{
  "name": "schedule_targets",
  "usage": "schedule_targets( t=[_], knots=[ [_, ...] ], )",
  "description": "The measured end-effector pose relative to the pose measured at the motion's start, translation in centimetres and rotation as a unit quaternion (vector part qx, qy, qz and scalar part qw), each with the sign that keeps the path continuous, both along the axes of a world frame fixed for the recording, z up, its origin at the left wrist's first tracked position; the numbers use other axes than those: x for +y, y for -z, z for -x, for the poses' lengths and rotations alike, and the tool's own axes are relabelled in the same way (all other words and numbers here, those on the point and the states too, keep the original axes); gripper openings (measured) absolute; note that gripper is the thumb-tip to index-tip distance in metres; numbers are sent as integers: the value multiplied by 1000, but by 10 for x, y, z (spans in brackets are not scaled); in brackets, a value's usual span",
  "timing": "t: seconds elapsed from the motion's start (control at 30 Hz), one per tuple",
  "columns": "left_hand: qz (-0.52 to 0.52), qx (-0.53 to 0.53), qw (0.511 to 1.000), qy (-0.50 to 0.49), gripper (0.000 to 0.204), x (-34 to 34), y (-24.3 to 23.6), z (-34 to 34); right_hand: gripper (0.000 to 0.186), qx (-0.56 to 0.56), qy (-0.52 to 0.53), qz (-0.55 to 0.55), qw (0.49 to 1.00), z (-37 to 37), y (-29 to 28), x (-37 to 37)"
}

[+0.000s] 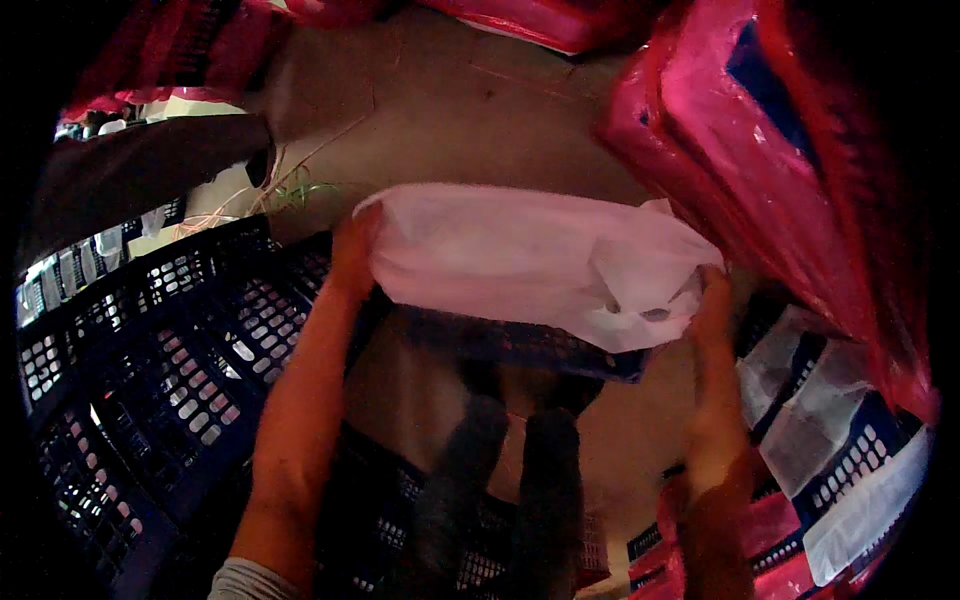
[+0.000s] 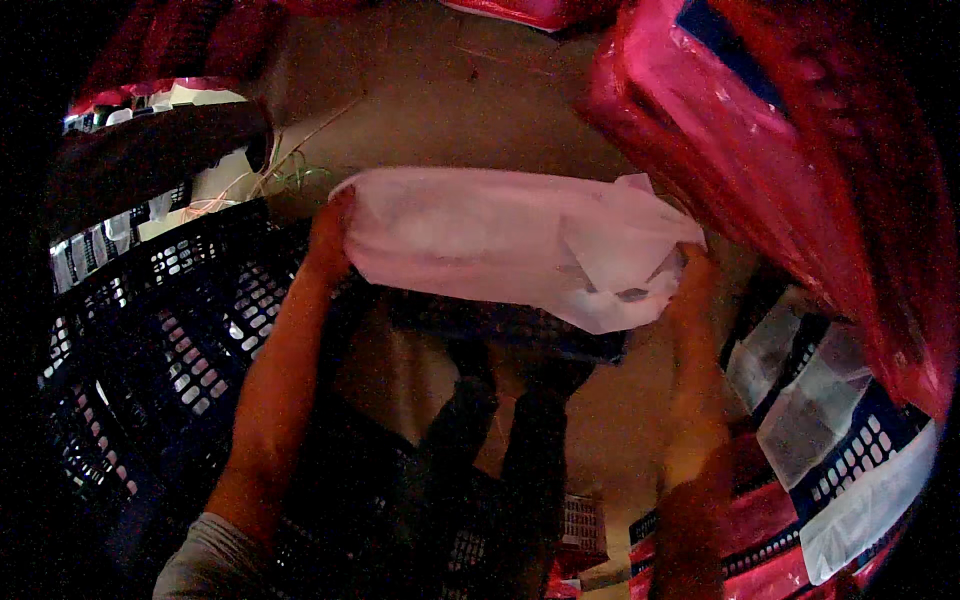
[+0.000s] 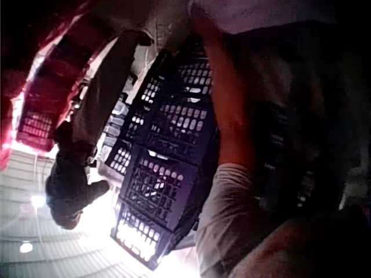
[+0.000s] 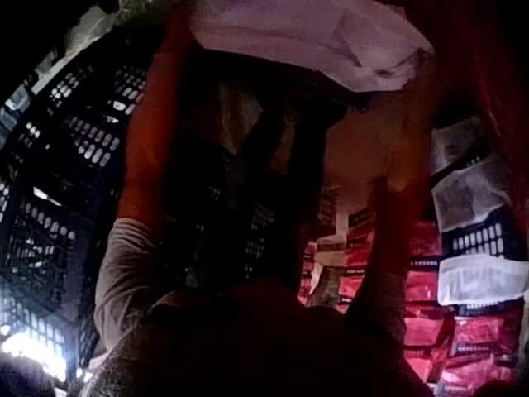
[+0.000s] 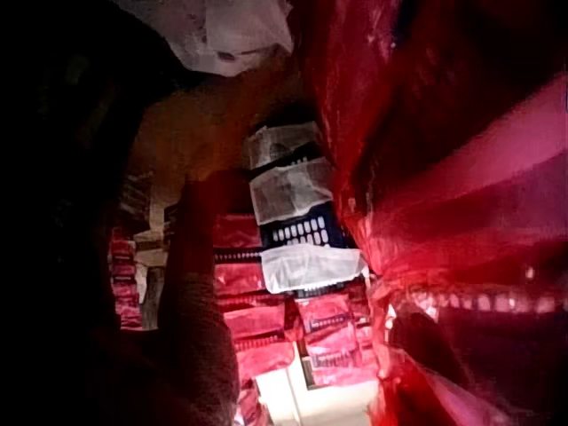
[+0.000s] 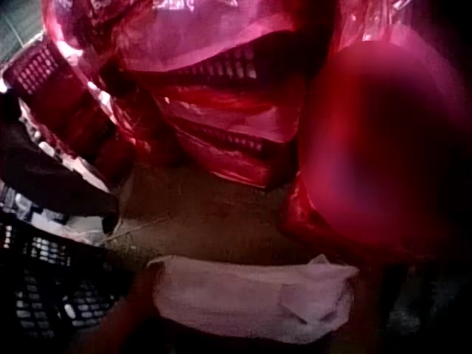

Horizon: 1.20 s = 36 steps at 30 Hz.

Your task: The person repeatedly picks up white plastic bags and lines blue plastic crates with them. The person then places the lined crates into a stack of pink-wrapped bundles. The task is performed continuously in a warehouse environment.

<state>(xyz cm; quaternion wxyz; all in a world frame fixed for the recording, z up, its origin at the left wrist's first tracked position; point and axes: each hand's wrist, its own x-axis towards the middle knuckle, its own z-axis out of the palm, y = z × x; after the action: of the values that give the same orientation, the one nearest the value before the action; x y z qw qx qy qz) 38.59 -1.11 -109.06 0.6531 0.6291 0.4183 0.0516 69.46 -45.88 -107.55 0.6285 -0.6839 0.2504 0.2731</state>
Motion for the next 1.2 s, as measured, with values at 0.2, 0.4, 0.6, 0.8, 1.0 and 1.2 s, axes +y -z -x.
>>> schedule_targets(
  t=[0.2,0.4,0.6,0.8,1.0,1.2],
  knots=[
    [185,115,975,-53,38,34,-1,-104,40,-13,-173,32,984,-95,87,-28],
    [-181,84,898,393,36,39,69,19,41,122,-120,-35,985,-47,81,-64],
    [380,279,873,-122,33,-34,-24,32,42,283,-101,-231,925,15,23,-110],
    [421,41,851,-312,45,-34,32,102,38,189,167,-216,943,53,22,-117],
    [374,9,900,-225,48,-73,-18,90,43,80,-109,-127,983,72,-32,-84],
    [241,312,908,-141,46,-104,-30,95,41,123,-110,-25,986,97,-9,-120]
  ],
)
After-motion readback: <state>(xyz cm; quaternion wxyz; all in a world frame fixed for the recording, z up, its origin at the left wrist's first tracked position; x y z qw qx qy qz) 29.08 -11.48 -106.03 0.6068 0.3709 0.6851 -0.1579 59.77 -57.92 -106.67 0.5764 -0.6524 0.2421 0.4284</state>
